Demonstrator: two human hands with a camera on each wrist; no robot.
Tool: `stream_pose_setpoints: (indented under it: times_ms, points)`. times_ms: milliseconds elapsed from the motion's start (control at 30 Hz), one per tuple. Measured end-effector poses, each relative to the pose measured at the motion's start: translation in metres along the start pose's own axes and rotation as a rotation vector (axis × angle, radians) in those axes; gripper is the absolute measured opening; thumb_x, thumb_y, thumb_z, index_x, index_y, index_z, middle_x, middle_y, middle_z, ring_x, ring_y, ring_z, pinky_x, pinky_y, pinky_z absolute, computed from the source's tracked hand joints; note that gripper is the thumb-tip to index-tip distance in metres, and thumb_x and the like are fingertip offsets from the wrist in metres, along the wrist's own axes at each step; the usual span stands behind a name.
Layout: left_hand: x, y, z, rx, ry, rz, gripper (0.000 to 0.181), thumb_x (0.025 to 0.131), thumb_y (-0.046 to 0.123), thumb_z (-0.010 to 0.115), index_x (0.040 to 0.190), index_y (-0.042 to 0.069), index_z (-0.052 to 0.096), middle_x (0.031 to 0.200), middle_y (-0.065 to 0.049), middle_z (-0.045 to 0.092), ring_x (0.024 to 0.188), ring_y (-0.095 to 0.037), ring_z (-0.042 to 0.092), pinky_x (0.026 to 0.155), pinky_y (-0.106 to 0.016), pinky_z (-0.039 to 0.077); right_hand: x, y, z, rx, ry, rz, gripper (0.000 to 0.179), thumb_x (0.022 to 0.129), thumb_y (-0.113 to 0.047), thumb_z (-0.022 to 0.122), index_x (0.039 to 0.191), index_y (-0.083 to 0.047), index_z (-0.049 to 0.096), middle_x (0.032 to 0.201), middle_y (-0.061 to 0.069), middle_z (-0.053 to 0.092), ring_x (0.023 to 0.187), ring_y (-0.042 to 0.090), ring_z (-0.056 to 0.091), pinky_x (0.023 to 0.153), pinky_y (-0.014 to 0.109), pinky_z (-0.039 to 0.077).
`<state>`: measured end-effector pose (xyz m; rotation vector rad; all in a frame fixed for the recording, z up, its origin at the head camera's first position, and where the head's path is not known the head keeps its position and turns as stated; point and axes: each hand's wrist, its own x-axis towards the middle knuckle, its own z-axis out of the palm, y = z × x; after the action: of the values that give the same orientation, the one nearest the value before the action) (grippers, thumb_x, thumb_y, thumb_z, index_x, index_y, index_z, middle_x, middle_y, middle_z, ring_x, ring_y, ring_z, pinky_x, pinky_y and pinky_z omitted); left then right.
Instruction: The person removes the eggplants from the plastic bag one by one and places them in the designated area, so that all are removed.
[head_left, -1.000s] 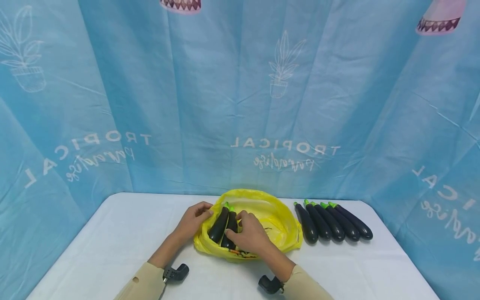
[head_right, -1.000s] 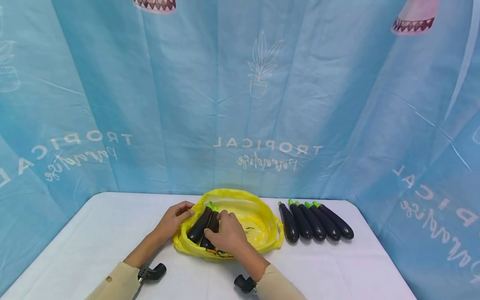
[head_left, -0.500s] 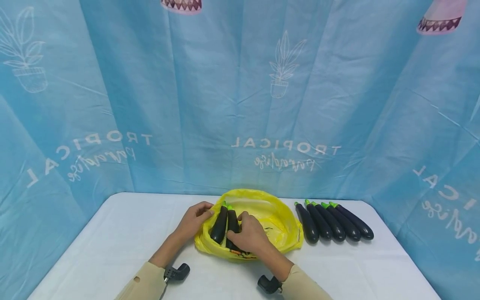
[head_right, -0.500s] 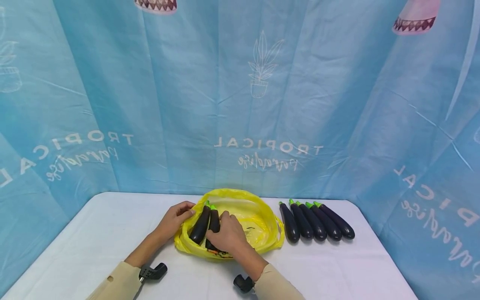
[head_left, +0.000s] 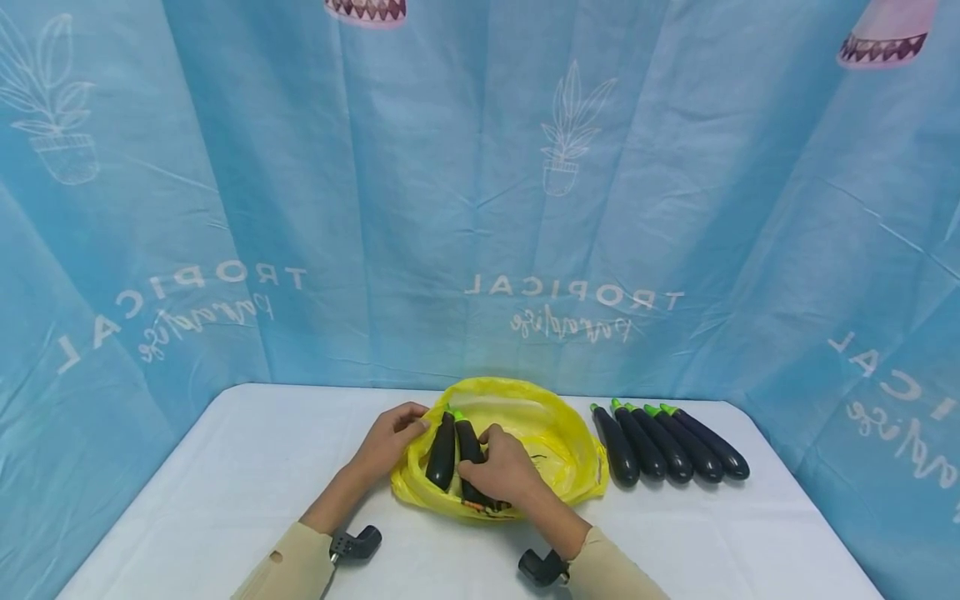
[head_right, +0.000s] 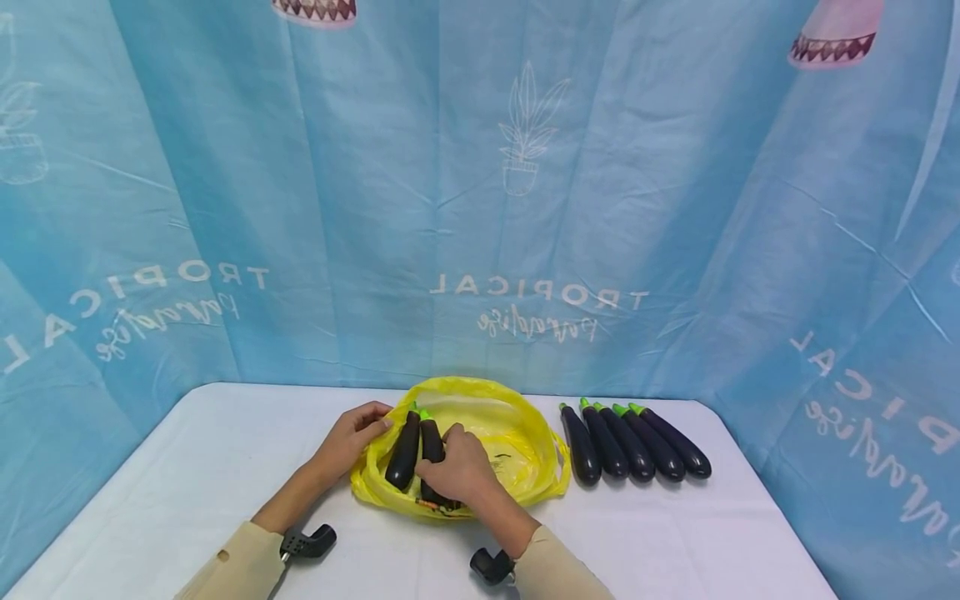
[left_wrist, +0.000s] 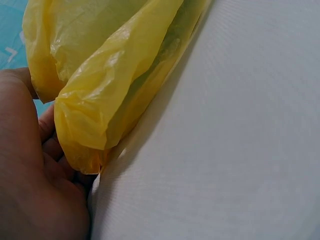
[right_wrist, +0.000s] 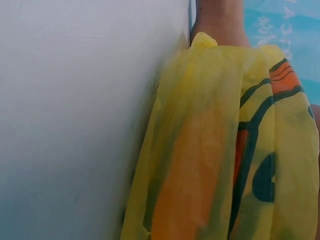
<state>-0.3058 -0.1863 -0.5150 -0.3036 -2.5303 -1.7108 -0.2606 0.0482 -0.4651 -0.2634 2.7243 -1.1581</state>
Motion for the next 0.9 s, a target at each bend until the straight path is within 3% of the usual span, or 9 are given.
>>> stream_pose_setpoints:
  times_ms: [467, 667, 900]
  points:
    - [-0.001, 0.003, 0.0, -0.005, 0.014, 0.003, 0.021, 0.104, 0.018, 0.065, 0.121, 0.008, 0.073, 0.109, -0.004, 0.074, 0.102, -0.017, 0.067, 0.096, -0.038, 0.053, -0.003, 0.004, -0.006, 0.009, 0.036, -0.015, 0.055, 0.087, -0.027, 0.08, 0.13, 0.001, 0.057, 0.094, 0.005, 0.063, 0.081, 0.02, 0.062, 0.075, 0.041, 0.059]
    - [0.001, 0.001, 0.0, 0.004, 0.012, 0.001, 0.021, 0.104, 0.017, 0.064, 0.12, 0.008, 0.073, 0.108, -0.005, 0.073, 0.102, -0.017, 0.067, 0.097, -0.038, 0.053, -0.007, 0.004, -0.018, 0.041, 0.047, -0.041, 0.059, 0.088, -0.026, 0.077, 0.136, 0.001, 0.055, 0.094, 0.006, 0.062, 0.08, 0.021, 0.061, 0.073, 0.04, 0.057]
    - [-0.002, 0.002, 0.001, -0.018, 0.008, -0.004, 0.021, 0.105, 0.018, 0.064, 0.12, 0.007, 0.072, 0.109, -0.005, 0.073, 0.102, -0.017, 0.066, 0.094, -0.036, 0.053, -0.018, 0.002, -0.032, 0.104, 0.03, -0.039, 0.055, 0.088, -0.027, 0.075, 0.134, -0.005, 0.057, 0.107, 0.009, 0.062, 0.086, 0.024, 0.061, 0.074, 0.04, 0.056]
